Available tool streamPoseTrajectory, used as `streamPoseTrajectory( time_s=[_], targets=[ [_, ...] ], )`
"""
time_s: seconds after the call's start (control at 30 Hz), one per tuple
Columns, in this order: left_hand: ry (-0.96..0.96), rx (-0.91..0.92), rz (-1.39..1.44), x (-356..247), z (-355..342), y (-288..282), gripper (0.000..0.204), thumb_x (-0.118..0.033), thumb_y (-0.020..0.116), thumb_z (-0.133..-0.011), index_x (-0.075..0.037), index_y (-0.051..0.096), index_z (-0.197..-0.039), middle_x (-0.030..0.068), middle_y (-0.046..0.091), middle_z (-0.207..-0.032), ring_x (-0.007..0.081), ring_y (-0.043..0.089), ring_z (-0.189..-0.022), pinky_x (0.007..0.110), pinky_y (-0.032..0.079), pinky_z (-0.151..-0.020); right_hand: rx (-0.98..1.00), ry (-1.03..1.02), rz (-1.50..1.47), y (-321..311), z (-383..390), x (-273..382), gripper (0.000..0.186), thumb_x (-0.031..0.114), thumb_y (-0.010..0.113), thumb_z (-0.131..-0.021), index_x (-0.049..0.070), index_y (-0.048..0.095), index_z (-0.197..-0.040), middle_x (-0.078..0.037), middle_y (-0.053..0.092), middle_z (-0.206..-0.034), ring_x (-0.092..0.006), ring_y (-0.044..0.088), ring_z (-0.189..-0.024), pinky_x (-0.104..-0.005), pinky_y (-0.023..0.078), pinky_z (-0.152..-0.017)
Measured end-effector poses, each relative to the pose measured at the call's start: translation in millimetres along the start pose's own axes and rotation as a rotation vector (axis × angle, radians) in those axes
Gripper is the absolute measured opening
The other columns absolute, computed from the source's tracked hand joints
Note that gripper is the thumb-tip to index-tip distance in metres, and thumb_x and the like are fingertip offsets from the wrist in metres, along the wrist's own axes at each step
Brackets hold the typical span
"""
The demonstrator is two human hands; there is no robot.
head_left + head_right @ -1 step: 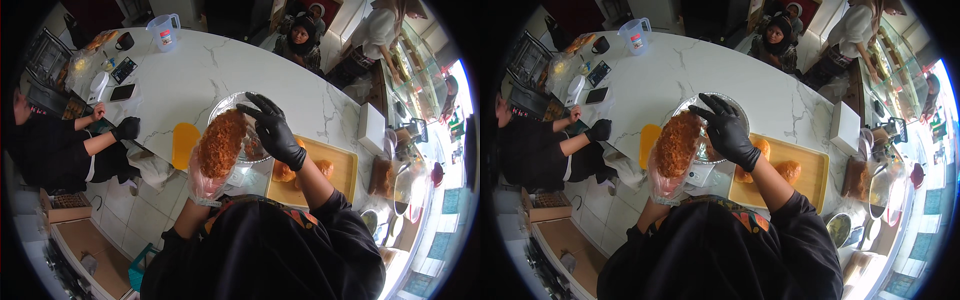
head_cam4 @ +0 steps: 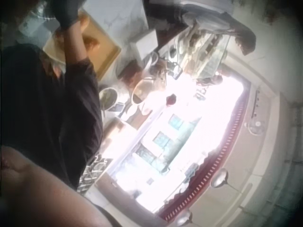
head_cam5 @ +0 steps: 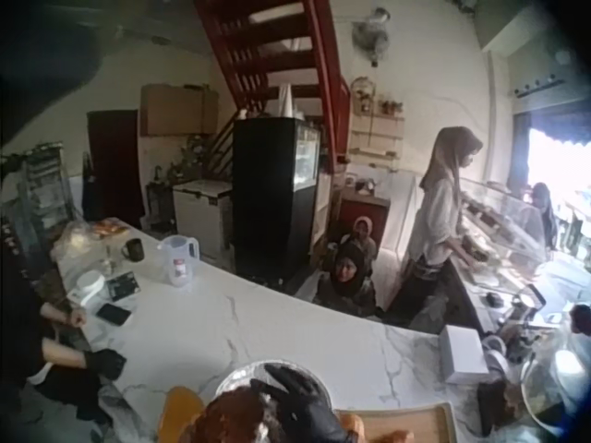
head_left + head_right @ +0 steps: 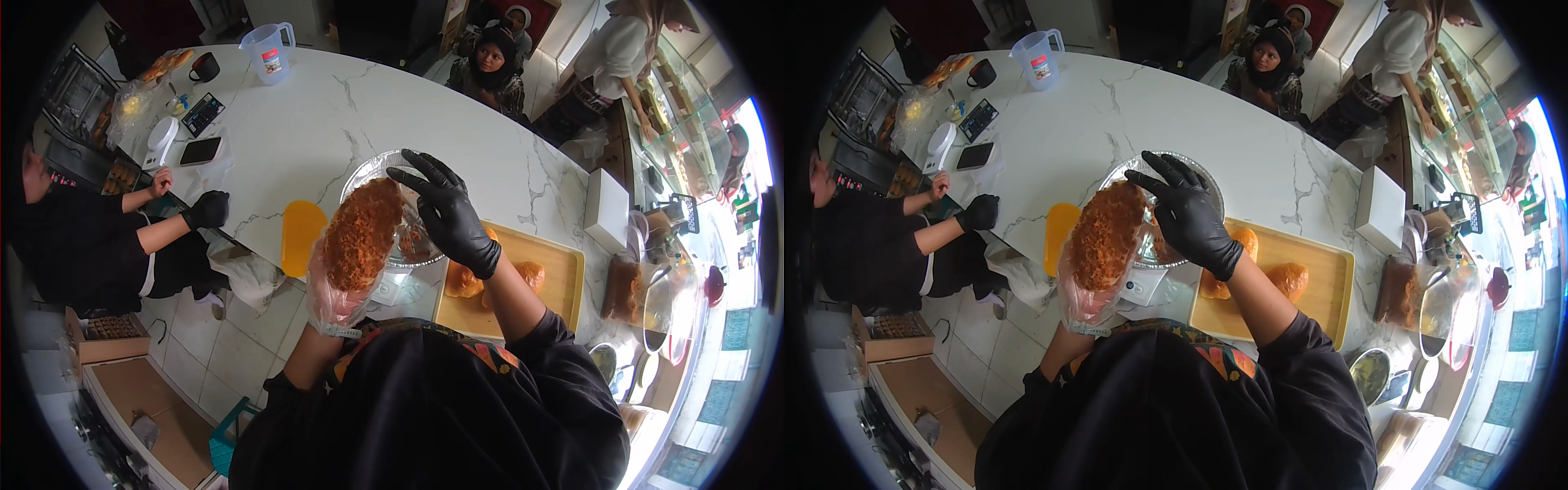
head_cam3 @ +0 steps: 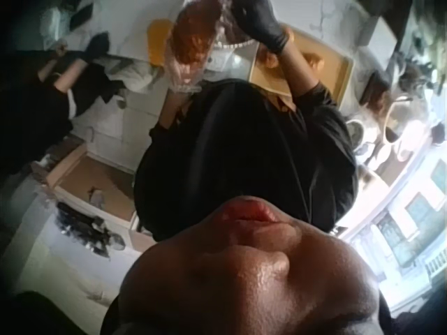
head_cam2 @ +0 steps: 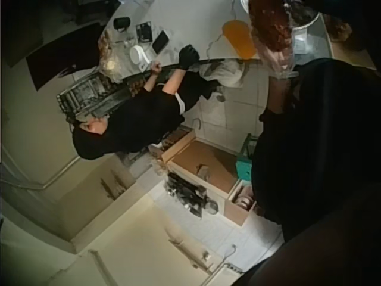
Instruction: The person spreads a creamy topping onto a bread roll using a spoon and then presses the roll into a bowl of shredded meat or floss to coat it.
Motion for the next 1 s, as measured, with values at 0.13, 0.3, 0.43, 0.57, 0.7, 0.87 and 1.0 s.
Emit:
streamPoseTrajectory(
  time_s=[0.13, 0.3, 0.43, 0.57, 0.7, 0.87, 1.0],
  targets=[
    [0.000, -0.037, -0.051, -2, 1, -7, 0.042, -0.032, 0.041, -0.094, -0.001, 0.049, -0.120, 0.0173, 0.056, -0.117, 0.0275, 0.059, -0.104, 0.043, 0.053, -0.084, 0.008, 0.006, 0.088, 0, -2, 6, 0.060, -0.004, 0.046, -0.069, 0.020, 0.057, -0.123, -0.012, 0.037, -0.142, -0.0369, 0.032, -0.129, -0.0463, 0.024, -0.106],
    [-0.029, -0.019, -0.030, 2, 2, -5, 0.041, -0.032, 0.041, -0.094, -0.001, 0.049, -0.120, 0.0165, 0.057, -0.116, 0.0272, 0.060, -0.103, 0.042, 0.054, -0.083, 0.013, 0.027, 0.173, -3, -2, 15, 0.061, -0.002, 0.048, -0.069, 0.025, 0.057, -0.123, -0.012, 0.031, -0.145, -0.0408, 0.028, -0.130, -0.0484, 0.024, -0.106],
    [-0.046, -0.029, -0.018, 2, 0, -8, 0.041, -0.032, 0.041, -0.094, -0.002, 0.049, -0.121, 0.0158, 0.057, -0.117, 0.0272, 0.060, -0.103, 0.042, 0.054, -0.083, 0.075, -0.048, 0.379, 7, 7, 20, 0.065, 0.005, 0.056, -0.068, 0.033, 0.053, -0.127, -0.010, 0.028, -0.147, -0.0390, 0.027, -0.131, -0.0503, 0.023, -0.105],
    [-0.031, 0.001, -0.009, 2, 2, -2, 0.043, -0.032, 0.042, -0.094, -0.002, 0.048, -0.123, 0.0167, 0.056, -0.119, 0.0283, 0.059, -0.105, 0.043, 0.053, -0.084, 0.049, 0.020, 0.410, 2, 7, 15, 0.071, 0.006, 0.058, -0.067, 0.037, 0.048, -0.130, -0.010, 0.023, -0.149, -0.0383, 0.026, -0.132, -0.0499, 0.021, -0.106],
    [-0.051, 0.007, -0.003, 6, 3, 4, 0.044, -0.033, 0.043, -0.094, -0.001, 0.046, -0.124, 0.0179, 0.054, -0.120, 0.0300, 0.058, -0.106, 0.044, 0.052, -0.086, 0.103, -0.057, 0.534, 13, 8, 19, 0.073, 0.007, 0.058, -0.067, 0.039, 0.045, -0.131, -0.010, 0.020, -0.150, -0.0373, 0.025, -0.133, -0.0485, 0.020, -0.107],
    [-0.083, -0.024, 0.030, 8, 3, 3, 0.046, -0.033, 0.043, -0.093, -0.001, 0.045, -0.126, 0.0190, 0.052, -0.123, 0.0322, 0.054, -0.111, 0.046, 0.047, -0.094, 0.073, 0.037, 0.452, 7, 6, 5, 0.072, 0.009, 0.060, -0.070, 0.037, 0.042, -0.133, -0.010, 0.019, -0.150, -0.0360, 0.022, -0.135, -0.0482, 0.019, -0.107],
    [-0.061, 0.036, 0.055, 2, -4, 10, 0.046, -0.032, 0.045, -0.092, 0.000, 0.045, -0.126, 0.0200, 0.050, -0.125, 0.0328, 0.051, -0.115, 0.048, 0.043, -0.099, 0.047, -0.011, 0.515, 12, 7, -8, 0.068, 0.011, 0.061, -0.073, 0.029, 0.042, -0.135, -0.014, 0.031, -0.144, -0.0347, 0.034, -0.129, -0.0453, 0.027, -0.105]
  ],
)
Point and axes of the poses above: each hand's wrist, its own z-axis away from the middle knuckle, its own y-axis out of the palm, x = y × z, the point moved 10 cm from there along -z, towards the middle knuckle
